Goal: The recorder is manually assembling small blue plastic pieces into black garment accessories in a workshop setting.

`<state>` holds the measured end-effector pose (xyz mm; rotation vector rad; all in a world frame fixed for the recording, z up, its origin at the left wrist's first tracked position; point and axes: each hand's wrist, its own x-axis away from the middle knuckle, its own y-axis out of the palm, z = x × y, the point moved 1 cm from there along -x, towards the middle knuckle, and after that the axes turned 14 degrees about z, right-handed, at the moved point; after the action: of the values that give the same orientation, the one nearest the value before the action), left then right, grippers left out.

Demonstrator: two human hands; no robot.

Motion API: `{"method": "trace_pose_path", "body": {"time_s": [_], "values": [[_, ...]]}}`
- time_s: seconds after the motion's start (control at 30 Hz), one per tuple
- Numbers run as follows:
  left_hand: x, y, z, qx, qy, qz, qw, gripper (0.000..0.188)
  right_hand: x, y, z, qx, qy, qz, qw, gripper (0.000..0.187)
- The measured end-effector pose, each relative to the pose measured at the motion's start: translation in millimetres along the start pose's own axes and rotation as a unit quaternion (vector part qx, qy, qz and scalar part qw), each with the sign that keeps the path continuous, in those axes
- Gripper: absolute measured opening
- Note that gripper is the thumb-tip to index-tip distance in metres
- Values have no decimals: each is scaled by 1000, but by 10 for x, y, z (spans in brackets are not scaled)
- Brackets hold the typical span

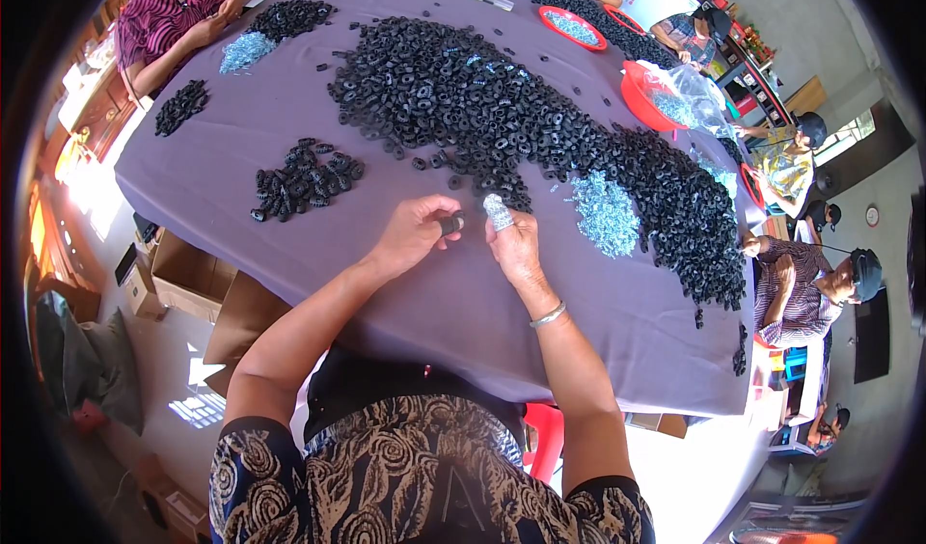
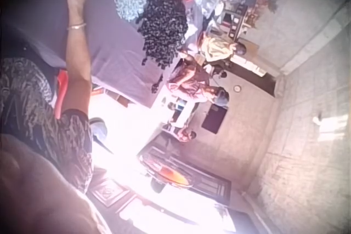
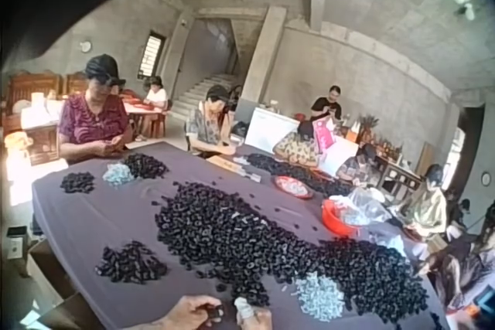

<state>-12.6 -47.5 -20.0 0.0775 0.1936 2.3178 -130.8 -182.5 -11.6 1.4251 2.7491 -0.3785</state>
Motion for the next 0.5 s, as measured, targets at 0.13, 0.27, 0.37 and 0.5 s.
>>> {"method": "trace_pose_path", "body": {"time_s": [0.13,0.27,0.37,0.5], "values": [[9,12,22,4,-4,2,1000,12,5,-2,-10,-1,6,7,1000,49],[11,21,38,-1,-11,7,1000,12,14,-5,-37,7,20,-1,1000,46],[10,13,31,3,-9,3,1000,11,29,20,-70,-4,-8,-12,1000,41],[12,14,37,6,-10,3,1000,12,38,22,-99,42,-54,-14,998,35]]}}
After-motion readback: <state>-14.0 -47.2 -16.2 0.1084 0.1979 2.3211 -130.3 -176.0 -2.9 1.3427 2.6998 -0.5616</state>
